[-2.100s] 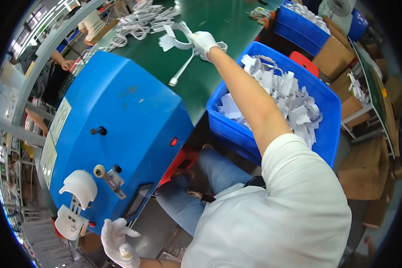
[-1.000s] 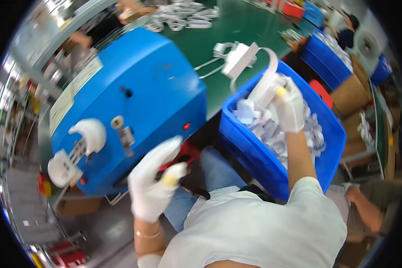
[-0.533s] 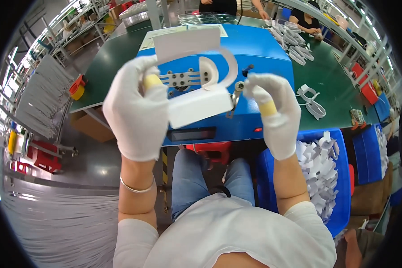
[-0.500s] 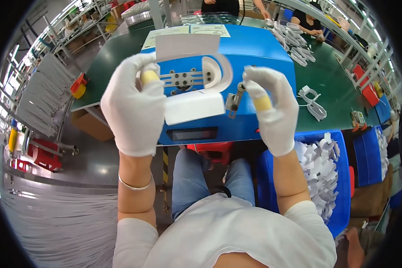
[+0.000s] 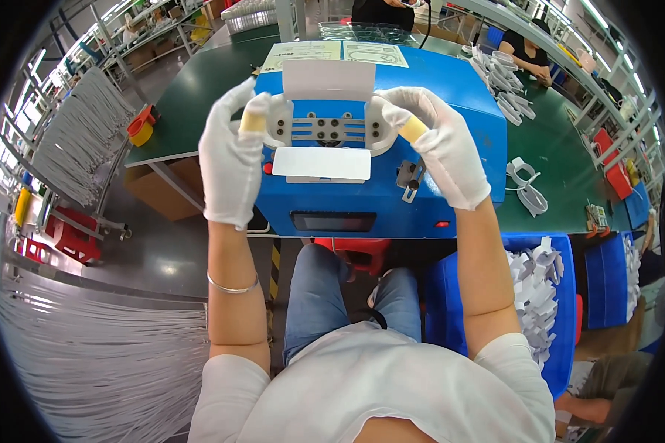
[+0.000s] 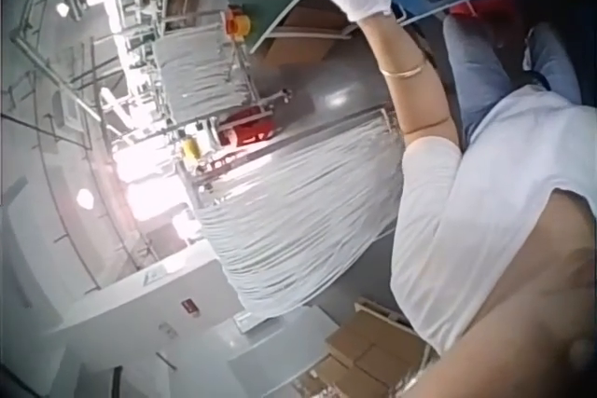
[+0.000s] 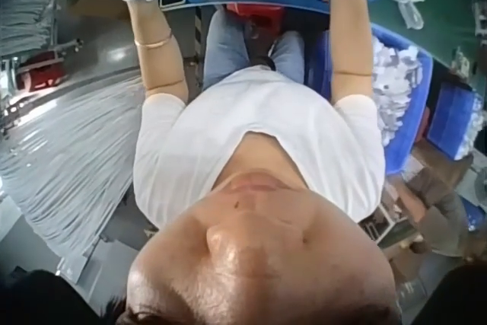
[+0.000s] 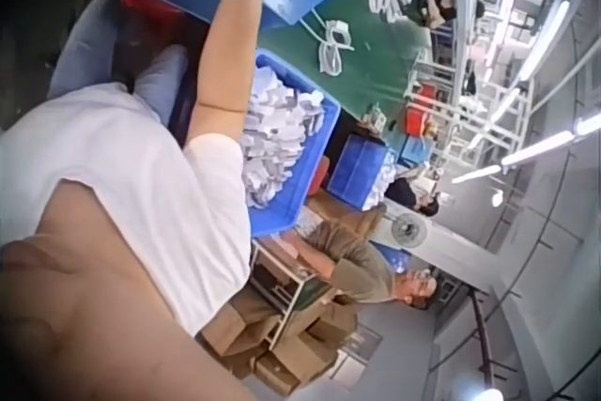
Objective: Insert electrical cables into a processing machine and organize them into a storage bin.
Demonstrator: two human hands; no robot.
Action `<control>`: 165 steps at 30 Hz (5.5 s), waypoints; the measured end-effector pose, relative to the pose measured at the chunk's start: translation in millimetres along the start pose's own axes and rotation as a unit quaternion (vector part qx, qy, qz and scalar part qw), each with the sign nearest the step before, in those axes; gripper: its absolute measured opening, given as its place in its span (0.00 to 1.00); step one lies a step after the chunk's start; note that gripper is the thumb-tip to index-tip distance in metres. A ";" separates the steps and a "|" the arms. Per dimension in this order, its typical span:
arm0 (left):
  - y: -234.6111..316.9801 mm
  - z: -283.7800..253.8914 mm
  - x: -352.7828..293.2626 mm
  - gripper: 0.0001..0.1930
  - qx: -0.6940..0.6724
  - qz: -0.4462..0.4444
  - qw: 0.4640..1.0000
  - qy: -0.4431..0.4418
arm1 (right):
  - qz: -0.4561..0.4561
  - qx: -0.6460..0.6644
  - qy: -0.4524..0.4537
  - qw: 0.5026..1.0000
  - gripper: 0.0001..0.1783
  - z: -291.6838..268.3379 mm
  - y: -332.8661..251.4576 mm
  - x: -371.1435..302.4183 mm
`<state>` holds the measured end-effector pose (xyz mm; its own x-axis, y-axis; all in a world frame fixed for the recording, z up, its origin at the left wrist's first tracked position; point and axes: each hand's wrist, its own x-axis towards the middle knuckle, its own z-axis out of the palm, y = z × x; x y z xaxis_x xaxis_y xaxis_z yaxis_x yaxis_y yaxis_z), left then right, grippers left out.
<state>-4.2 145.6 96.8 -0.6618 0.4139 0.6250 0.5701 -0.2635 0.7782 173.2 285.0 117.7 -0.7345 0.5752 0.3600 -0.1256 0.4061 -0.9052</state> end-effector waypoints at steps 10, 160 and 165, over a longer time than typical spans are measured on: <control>-15.5 8.1 -64.6 0.12 -0.276 -0.263 0.912 -0.149 | -0.063 -0.045 0.015 0.997 0.08 22.0 -28.8 27.1; -58.0 26.6 -177.5 0.22 -0.230 -0.426 0.747 -0.455 | 0.124 -0.167 0.152 0.966 0.12 -134.6 19.9 -81.9; -84.4 39.6 -208.1 0.23 -0.276 -0.421 0.725 -0.469 | 0.217 -0.098 0.088 0.967 0.15 -96.4 15.2 -69.5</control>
<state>104.6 116.3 -101.4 0.1090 0.9733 -0.2019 -0.2980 0.2257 0.9275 286.7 319.6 100.8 -0.5622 0.8270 0.0050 0.3104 0.2166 -0.9256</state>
